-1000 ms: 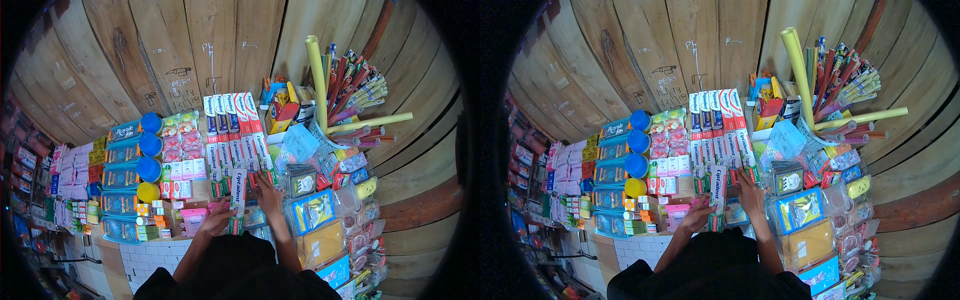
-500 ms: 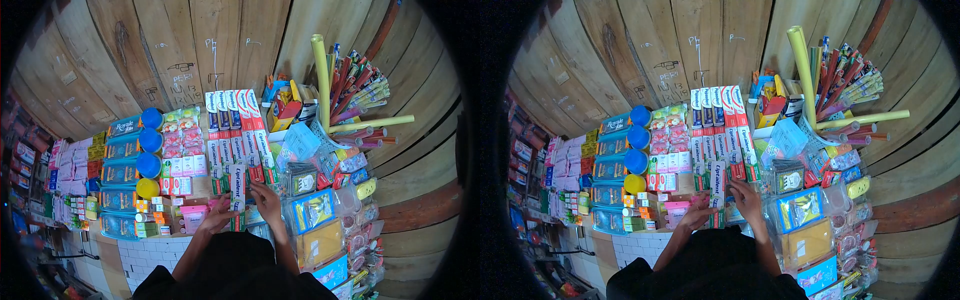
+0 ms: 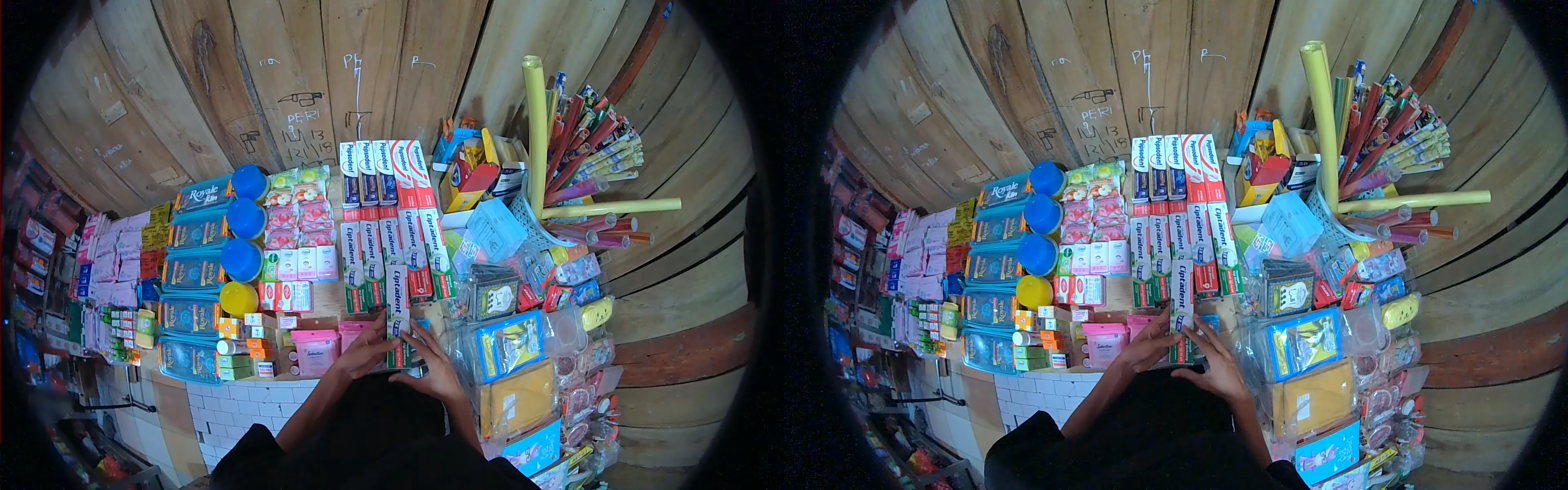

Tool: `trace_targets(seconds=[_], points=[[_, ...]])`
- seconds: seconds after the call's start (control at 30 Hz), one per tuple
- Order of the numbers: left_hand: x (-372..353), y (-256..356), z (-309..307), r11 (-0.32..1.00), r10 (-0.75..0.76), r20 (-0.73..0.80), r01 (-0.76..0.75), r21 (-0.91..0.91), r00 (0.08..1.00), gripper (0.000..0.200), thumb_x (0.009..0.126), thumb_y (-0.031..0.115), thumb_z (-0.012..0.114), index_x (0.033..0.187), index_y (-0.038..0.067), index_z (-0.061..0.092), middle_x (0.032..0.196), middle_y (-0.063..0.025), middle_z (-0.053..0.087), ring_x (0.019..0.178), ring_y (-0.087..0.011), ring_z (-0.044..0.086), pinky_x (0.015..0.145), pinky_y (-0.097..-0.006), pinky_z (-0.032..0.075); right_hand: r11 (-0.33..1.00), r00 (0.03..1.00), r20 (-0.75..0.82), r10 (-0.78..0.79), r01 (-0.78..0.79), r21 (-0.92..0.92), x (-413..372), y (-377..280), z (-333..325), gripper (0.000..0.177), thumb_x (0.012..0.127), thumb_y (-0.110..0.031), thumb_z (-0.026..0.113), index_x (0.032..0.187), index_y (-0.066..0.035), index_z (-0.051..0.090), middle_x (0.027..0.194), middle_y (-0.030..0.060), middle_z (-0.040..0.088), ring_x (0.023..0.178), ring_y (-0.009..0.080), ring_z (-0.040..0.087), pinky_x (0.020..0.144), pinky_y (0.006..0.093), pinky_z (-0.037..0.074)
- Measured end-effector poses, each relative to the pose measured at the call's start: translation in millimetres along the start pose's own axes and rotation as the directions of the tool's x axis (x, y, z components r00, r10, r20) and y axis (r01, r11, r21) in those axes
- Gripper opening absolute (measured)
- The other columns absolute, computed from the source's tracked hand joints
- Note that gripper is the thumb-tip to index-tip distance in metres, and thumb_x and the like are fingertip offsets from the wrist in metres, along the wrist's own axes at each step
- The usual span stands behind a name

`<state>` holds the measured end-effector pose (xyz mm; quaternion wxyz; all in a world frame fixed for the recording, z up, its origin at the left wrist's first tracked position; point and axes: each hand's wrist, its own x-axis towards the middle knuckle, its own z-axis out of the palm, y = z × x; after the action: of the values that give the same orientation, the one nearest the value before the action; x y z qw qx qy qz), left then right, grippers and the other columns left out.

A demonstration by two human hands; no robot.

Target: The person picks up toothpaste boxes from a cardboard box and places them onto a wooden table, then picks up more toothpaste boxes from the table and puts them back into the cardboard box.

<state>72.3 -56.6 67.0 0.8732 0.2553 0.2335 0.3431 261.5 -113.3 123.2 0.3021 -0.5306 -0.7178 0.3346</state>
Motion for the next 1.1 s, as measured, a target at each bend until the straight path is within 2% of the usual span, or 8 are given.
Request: trace_targets(seconds=[0.23,0.33,0.53,0.63,0.73,0.83,0.93,1.1], points=[[3.9,-2.6,-7.0,0.999,-0.034,0.04,0.033,0.019,0.999,0.088,0.096,0.003,0.057,0.158,0.021,-0.003,0.16,-0.0105,0.016,0.143,-0.0218,0.027,0.115,-0.0399,0.031,0.998,1.0,-0.017,0.018,-0.017,0.068,8.0,13.7,4.1,0.077,0.075,-0.011,0.079,0.144,-0.009,0.046,0.154,0.0161,0.035,0.141,0.0365,0.036,0.112,0.0431,0.036],[4.7,1.4,-3.6,0.998,0.012,0.063,-0.016,0.068,0.998,0.088,0.096,0.003,0.057,0.158,0.021,-0.004,0.161,-0.0098,0.012,0.144,-0.0207,0.025,0.117,-0.0388,0.027,1.0,1.0,-0.027,0.014,-0.014,0.008,15.1,24.8,8.7,0.075,0.077,-0.009,0.075,0.145,-0.009,0.044,0.154,0.0142,0.035,0.14,0.0351,0.037,0.11,0.042,0.039],[4.9,0.5,-11.6,0.999,-0.004,0.039,0.002,0.051,0.999,0.085,0.097,0.003,0.055,0.158,0.02,-0.002,0.162,-0.009,0.011,0.144,-0.0194,0.026,0.117,-0.038,0.027,0.967,0.996,-0.034,0.082,-0.087,-0.238,35.6,22.8,5.4,0.07,0.076,-0.005,0.07,0.142,-0.008,0.047,0.153,0.0092,0.039,0.134,0.0315,0.045,0.094,0.0394,0.052],[3.9,3.5,-13.4,0.997,-0.03,0.015,0.029,0.067,0.999,0.082,0.097,0.005,0.055,0.158,0.02,0.001,0.164,-0.0091,0.008,0.146,-0.0247,0.024,0.117,-0.0447,0.026,0.961,0.994,-0.092,0.052,-0.076,-0.267,42.9,24.0,7.2,0.062,0.075,-0.006,0.072,0.134,-0.007,0.056,0.146,0.0062,0.048,0.126,0.0285,0.054,0.089,0.0377,0.054],[2.7,4.1,-16.4,0.998,-0.057,-0.023,0.057,0.036,0.998,0.079,0.099,0.009,0.055,0.158,0.02,0.005,0.16,-0.0105,0.021,0.142,-0.0257,0.033,0.117,-0.0453,0.028,0.949,0.982,-0.168,-0.082,0.025,-0.315,48.2,34.9,16.4,0.055,0.075,-0.007,0.07,0.13,-0.008,0.06,0.145,0.0036,0.05,0.106,0.0259,0.066,0.08,0.0372,0.056],[2.9,3.6,-18.3,0.999,-0.038,-0.049,0.039,0.033,0.998,0.075,0.099,0.012,0.056,0.158,0.019,0.009,0.153,-0.0109,0.034,0.137,-0.0256,0.041,0.116,-0.0456,0.029,0.962,0.973,-0.224,-0.048,-0.015,-0.271,54.7,32.8,20.4,0.048,0.075,-0.011,0.076,0.122,-0.01,0.066,0.134,-0.0003,0.06,0.113,0.0242,0.064,0.083,0.0351,0.057],[2.1,5.2,-18.5,0.999,-0.052,-0.055,0.052,-0.003,0.997,0.074,0.099,0.012,0.056,0.158,0.019,0.012,0.148,-0.0109,0.039,0.136,-0.0254,0.041,0.115,-0.0451,0.031,0.951,0.975,-0.215,-0.055,-0.015,-0.309,61.9,42.3,26.3,0.052,0.078,-0.012,0.071,0.129,-0.01,0.061,0.141,0.0012,0.054,0.106,0.0232,0.066,0.079,0.0366,0.057],[1.9,6.5,-14.0,0.999,-0.041,-0.062,0.04,-0.027,0.997,0.075,0.1,0.011,0.055,0.158,0.02,0.008,0.149,-0.0104,0.038,0.138,-0.0237,0.04,0.115,-0.0432,0.032,0.958,0.971,-0.238,-0.016,-0.054,-0.283,76.1,40.3,28.0,0.051,0.079,-0.011,0.071,0.129,-0.011,0.061,0.139,0.0003,0.056,0.101,0.0233,0.068,0.076,0.0352,0.057]])
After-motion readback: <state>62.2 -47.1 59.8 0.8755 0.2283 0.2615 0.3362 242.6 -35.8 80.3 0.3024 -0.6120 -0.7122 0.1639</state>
